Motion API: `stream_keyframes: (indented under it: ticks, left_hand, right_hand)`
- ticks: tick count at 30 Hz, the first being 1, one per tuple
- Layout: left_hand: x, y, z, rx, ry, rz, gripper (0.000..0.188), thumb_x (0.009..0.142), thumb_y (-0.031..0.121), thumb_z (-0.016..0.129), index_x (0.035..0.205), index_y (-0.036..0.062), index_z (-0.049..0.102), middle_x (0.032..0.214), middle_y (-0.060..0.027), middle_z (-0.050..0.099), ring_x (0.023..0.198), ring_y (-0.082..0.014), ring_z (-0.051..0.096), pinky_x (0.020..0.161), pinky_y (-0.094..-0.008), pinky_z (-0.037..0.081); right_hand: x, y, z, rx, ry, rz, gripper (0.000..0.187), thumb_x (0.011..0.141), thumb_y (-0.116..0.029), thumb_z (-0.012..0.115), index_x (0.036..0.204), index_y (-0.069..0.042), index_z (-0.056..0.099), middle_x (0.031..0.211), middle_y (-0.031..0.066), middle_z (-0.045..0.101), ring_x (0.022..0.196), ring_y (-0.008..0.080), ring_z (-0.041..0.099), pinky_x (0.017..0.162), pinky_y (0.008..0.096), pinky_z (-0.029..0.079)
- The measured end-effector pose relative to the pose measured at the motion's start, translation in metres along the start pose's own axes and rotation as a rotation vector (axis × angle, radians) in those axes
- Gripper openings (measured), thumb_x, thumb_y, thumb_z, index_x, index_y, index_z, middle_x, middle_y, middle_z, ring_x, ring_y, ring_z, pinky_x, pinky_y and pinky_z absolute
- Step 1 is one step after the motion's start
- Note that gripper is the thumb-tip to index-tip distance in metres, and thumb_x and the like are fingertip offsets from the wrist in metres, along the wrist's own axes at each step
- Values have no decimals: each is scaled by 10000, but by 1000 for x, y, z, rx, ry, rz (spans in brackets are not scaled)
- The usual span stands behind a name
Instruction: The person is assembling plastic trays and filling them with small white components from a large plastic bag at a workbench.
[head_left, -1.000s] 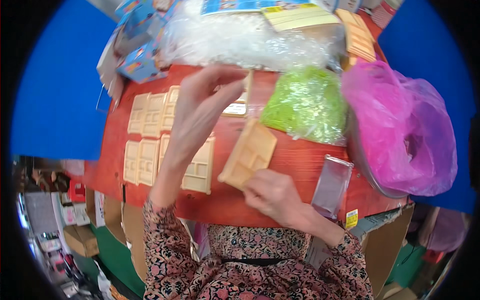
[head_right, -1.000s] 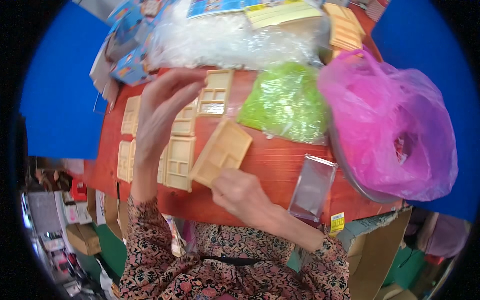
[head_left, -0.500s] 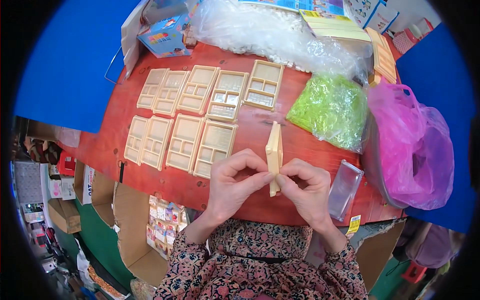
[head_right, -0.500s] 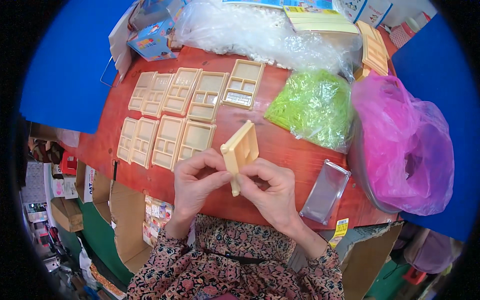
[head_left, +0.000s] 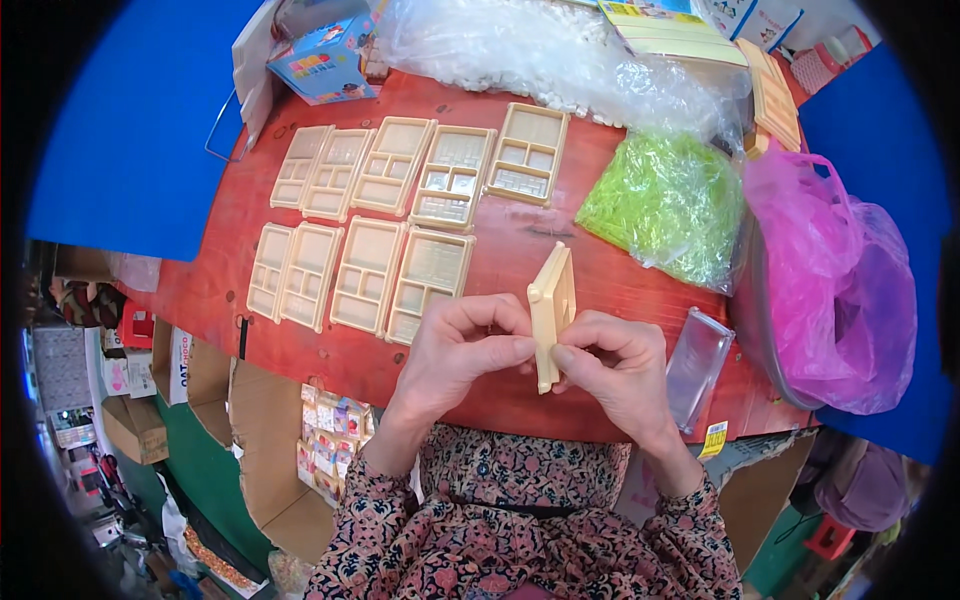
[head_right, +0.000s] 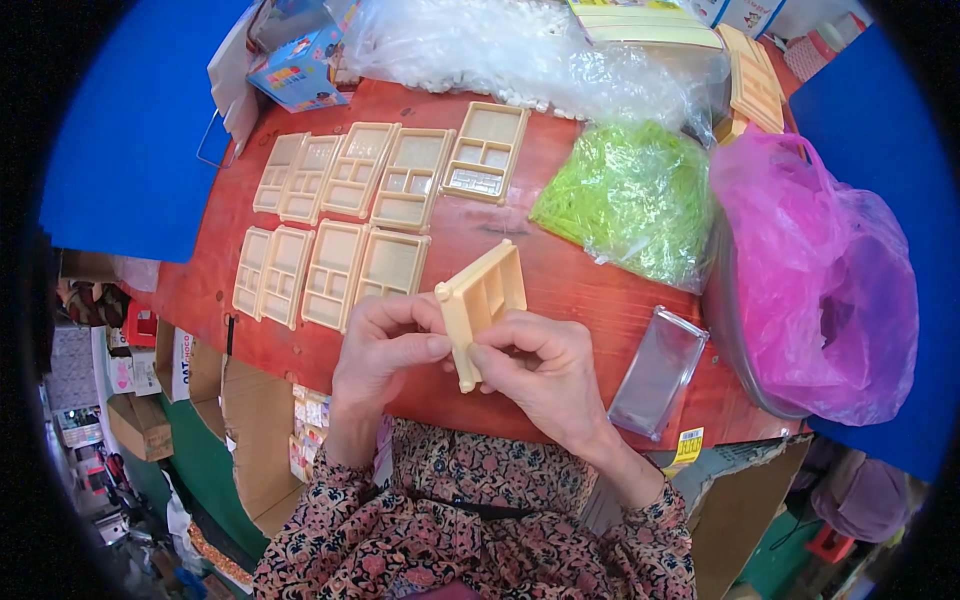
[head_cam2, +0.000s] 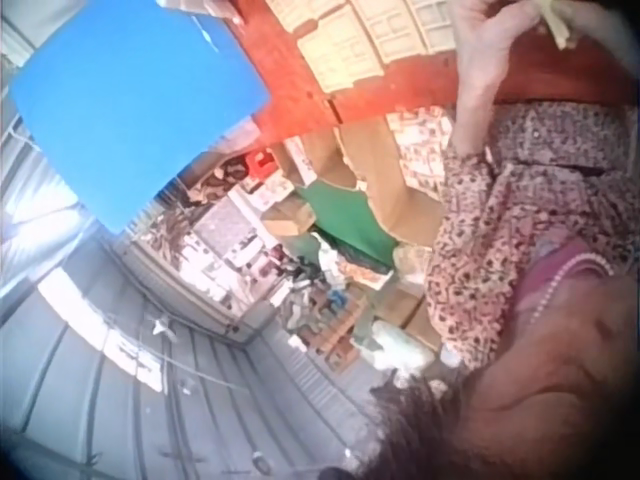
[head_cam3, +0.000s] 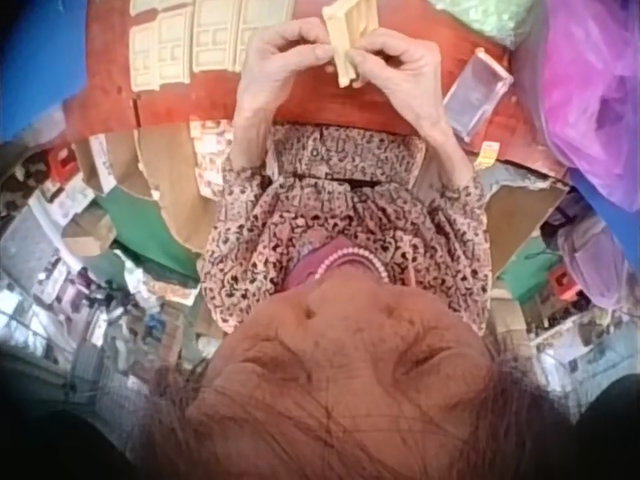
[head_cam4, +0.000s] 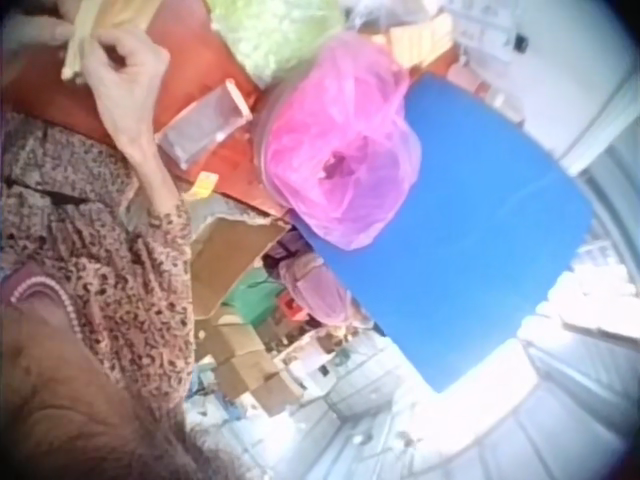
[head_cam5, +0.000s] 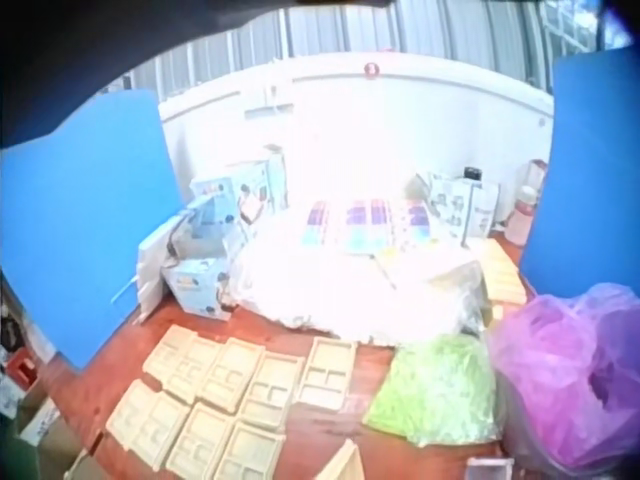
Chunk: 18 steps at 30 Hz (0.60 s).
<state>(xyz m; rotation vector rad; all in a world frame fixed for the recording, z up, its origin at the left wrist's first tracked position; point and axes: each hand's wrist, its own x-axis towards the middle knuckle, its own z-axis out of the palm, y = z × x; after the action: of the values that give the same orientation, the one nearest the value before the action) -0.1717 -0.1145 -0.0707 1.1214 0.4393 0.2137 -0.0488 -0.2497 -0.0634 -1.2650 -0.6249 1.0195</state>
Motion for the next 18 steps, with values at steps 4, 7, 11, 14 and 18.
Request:
stream_keyframes:
  ticks: [4,7,11,14,18]
  left_hand:
    - [3,-1,1,-57,-17,-9,33,792,11,608,796,-21,611,760,-22,581,701,-78,559,643,-208,455]
    - [3,-6,2,-55,1,3,11,795,-13,592,802,-21,591,769,-22,569,704,-73,556,639,-198,454]
    - [-7,-10,11,42,108,58,19,822,-34,553,817,-18,543,796,-13,538,712,-63,543,636,-185,447]
    - [-12,-20,16,-42,119,45,29,830,-44,540,817,-21,529,810,-7,520,717,-51,526,632,-180,438]
    - [-15,-32,16,119,157,107,41,826,-61,536,813,-23,526,816,-6,503,706,-36,504,601,-170,420]
  right_hand:
    - [0,2,-3,31,-13,12,63,830,21,584,831,60,633,777,87,602,650,119,606,572,214,513]
    - [2,5,-4,22,-10,16,58,821,27,589,835,59,635,775,83,610,633,110,602,563,204,502]
    - [1,3,-2,-105,-1,-8,49,784,38,605,813,51,642,739,68,618,612,88,592,540,186,467]
    - [-2,2,-2,-348,6,-110,49,741,38,621,783,40,647,699,49,623,592,67,581,510,176,431]
    - [-4,7,-3,-445,39,-123,60,704,29,638,763,29,650,659,39,620,567,57,570,485,178,413]
